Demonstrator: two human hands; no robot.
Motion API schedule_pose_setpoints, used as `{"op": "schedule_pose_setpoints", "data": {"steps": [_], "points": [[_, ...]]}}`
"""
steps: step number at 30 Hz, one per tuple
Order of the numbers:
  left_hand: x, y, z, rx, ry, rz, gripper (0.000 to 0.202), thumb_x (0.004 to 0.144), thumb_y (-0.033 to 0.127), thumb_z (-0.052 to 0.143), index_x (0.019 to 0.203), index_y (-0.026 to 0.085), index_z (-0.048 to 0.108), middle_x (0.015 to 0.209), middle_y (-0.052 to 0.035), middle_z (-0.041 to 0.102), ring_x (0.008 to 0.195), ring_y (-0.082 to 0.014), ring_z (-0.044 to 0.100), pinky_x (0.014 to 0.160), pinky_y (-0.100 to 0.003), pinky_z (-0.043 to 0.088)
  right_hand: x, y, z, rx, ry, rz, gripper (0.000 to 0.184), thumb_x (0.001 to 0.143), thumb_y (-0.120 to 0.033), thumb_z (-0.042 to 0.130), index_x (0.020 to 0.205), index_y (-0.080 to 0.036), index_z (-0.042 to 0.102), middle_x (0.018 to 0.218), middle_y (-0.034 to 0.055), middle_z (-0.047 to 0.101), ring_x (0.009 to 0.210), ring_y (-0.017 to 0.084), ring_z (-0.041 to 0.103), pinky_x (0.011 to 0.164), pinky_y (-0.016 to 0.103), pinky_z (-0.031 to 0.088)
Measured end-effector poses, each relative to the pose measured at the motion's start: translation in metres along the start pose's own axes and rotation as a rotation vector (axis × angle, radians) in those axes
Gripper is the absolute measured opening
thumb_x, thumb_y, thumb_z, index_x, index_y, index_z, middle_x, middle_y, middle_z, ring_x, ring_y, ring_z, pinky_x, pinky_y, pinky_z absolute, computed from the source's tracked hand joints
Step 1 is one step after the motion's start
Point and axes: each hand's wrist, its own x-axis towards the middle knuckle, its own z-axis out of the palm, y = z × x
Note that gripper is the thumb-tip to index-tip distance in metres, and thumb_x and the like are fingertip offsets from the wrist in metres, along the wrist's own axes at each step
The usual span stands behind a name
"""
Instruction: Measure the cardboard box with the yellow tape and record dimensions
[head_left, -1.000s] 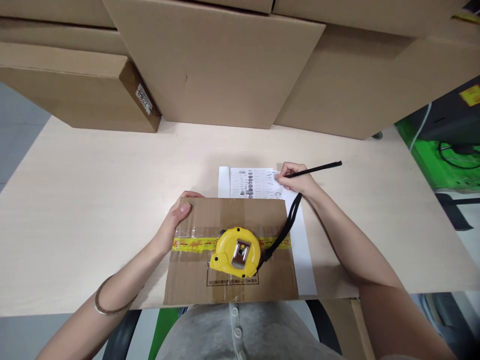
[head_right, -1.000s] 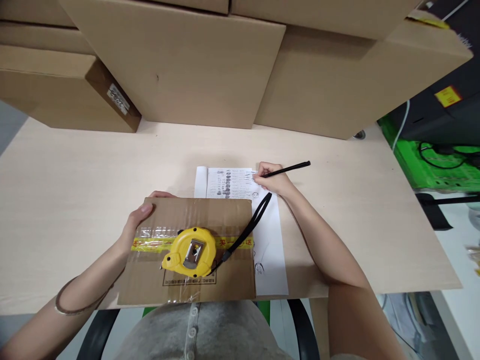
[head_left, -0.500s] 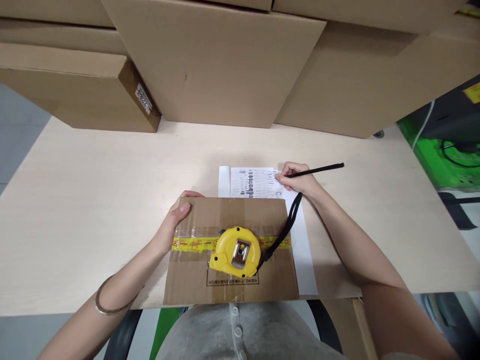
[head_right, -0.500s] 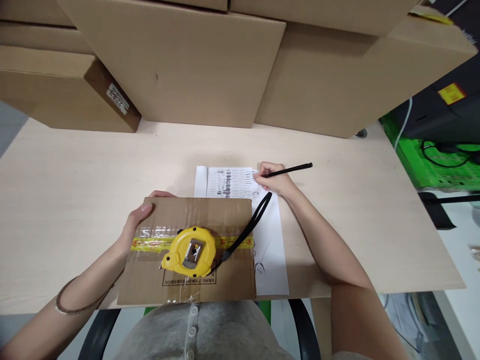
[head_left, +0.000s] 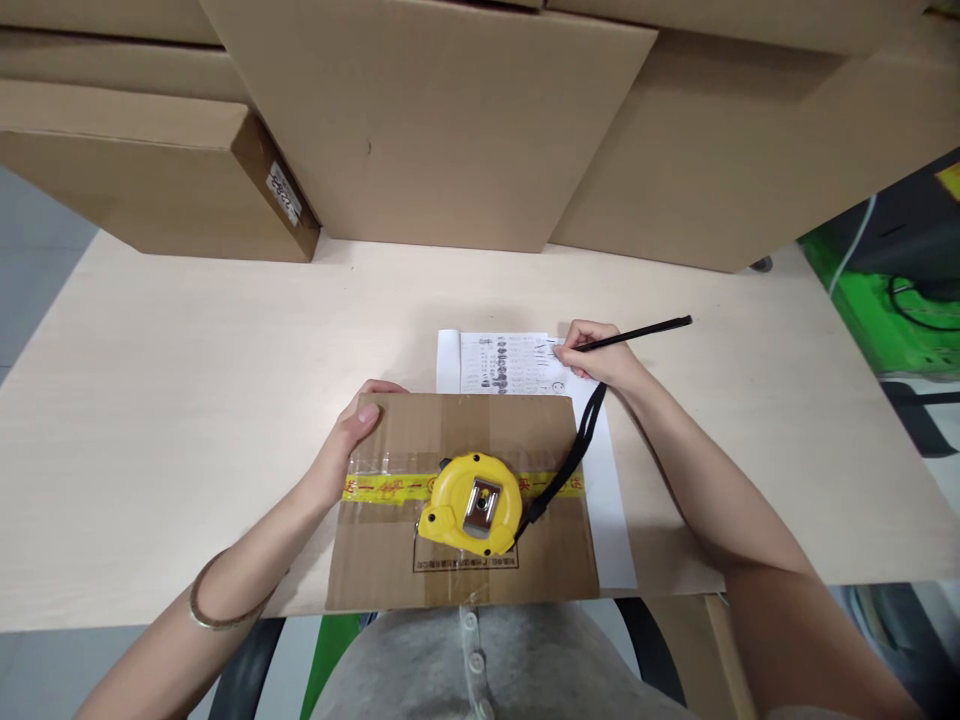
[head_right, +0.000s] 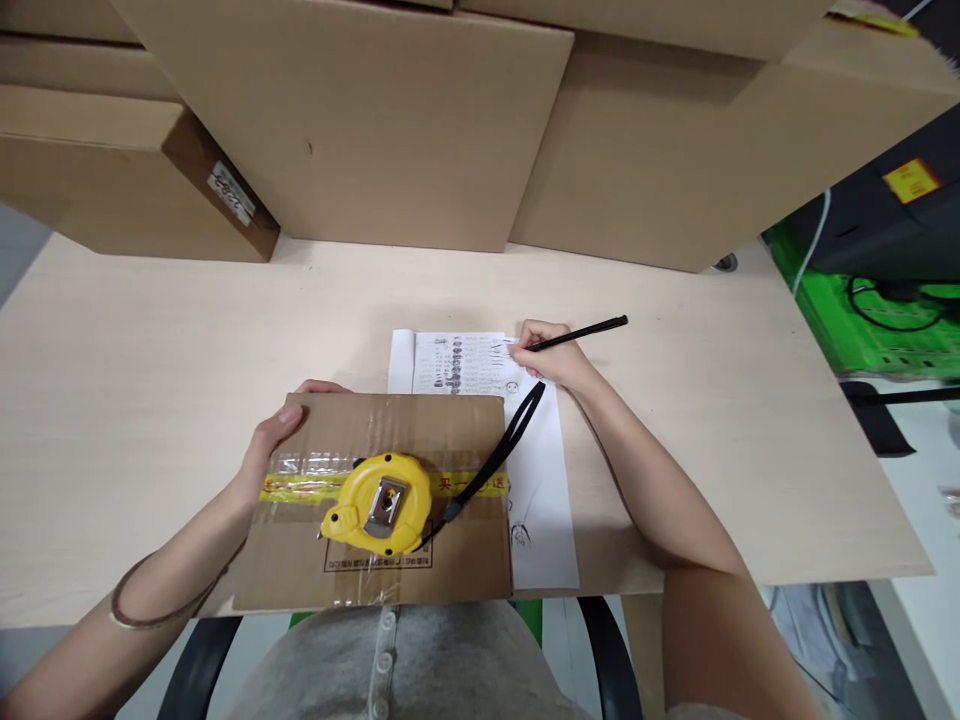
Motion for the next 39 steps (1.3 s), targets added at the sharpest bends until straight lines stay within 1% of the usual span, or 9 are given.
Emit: {"op": "schedule_pose_setpoints", "data": {"steps": [5, 12, 20, 24, 29, 39], "points": [[-0.0008, -0.0006, 0.0007, -0.003, -0.003, 0.012, 0.046, 0.080, 0.061, 0.063, 0.104, 0.022, 0.061, 0.092, -0.0036, 0.064, 0.077, -0.0211, 0.060, 0.064, -0.033, 0.051, 0.0005, 0.0003, -0.0002, 0.005, 0.002, 0.001, 0.027, 0.064, -0.025, 0.073, 0.056, -0.022, 0.047, 0.039, -0.0060, 0.048, 0.033, 0.007, 0.041, 0.036, 0.020, 0.025], [-0.0024, 0.0000, 0.0013, -0.013, -0.006, 0.008, 0.045, 0.081, 0.060, 0.062, 0.105, 0.023, 0.061, 0.090, -0.0027, 0.064, 0.077, -0.0214, 0.060, 0.064, -0.033, 0.051, -0.0033, 0.0000, -0.0028, 0.027, 0.021, -0.001, 0.031, 0.066, -0.031, 0.075, 0.058, -0.022, 0.047, 0.042, -0.0045, 0.053, 0.034, 0.007, 0.043, 0.037, 0.020, 0.028], [-0.0031, 0.0034, 0.0043, -0.002, 0.022, -0.007, 0.047, 0.078, 0.062, 0.064, 0.103, 0.023, 0.061, 0.092, -0.0031, 0.064, 0.078, -0.0226, 0.059, 0.065, -0.035, 0.051, -0.0032, 0.0010, -0.0040, 0.029, 0.005, 0.001, 0.030, 0.067, -0.031, 0.077, 0.058, -0.021, 0.050, 0.042, -0.0035, 0.054, 0.036, 0.007, 0.044, 0.038, 0.021, 0.030], [-0.0026, 0.0023, 0.0033, -0.003, 0.024, -0.009, 0.047, 0.078, 0.062, 0.064, 0.103, 0.023, 0.061, 0.091, -0.0027, 0.064, 0.078, -0.0218, 0.059, 0.065, -0.033, 0.051, -0.0024, 0.0037, -0.0045, 0.031, 0.009, 0.003, 0.030, 0.067, -0.029, 0.076, 0.058, -0.022, 0.049, 0.040, -0.0046, 0.051, 0.034, 0.007, 0.041, 0.037, 0.021, 0.027], [-0.0023, 0.0006, 0.0031, 0.000, 0.007, 0.004, 0.044, 0.081, 0.059, 0.061, 0.105, 0.022, 0.061, 0.093, -0.0034, 0.065, 0.080, -0.0225, 0.060, 0.067, -0.034, 0.052, -0.0011, 0.0064, -0.0042, 0.024, 0.040, -0.005, 0.029, 0.067, -0.027, 0.075, 0.058, -0.022, 0.048, 0.042, -0.0056, 0.050, 0.035, 0.006, 0.040, 0.037, 0.020, 0.026], [-0.0034, 0.0020, 0.0033, -0.002, -0.001, 0.000, 0.043, 0.082, 0.059, 0.061, 0.105, 0.022, 0.060, 0.090, -0.0026, 0.064, 0.077, -0.0218, 0.060, 0.065, -0.034, 0.051, -0.0012, 0.0034, -0.0046, -0.004, 0.015, 0.005, 0.027, 0.064, -0.024, 0.073, 0.057, -0.022, 0.048, 0.042, -0.0057, 0.049, 0.035, 0.007, 0.040, 0.037, 0.021, 0.026]]}}
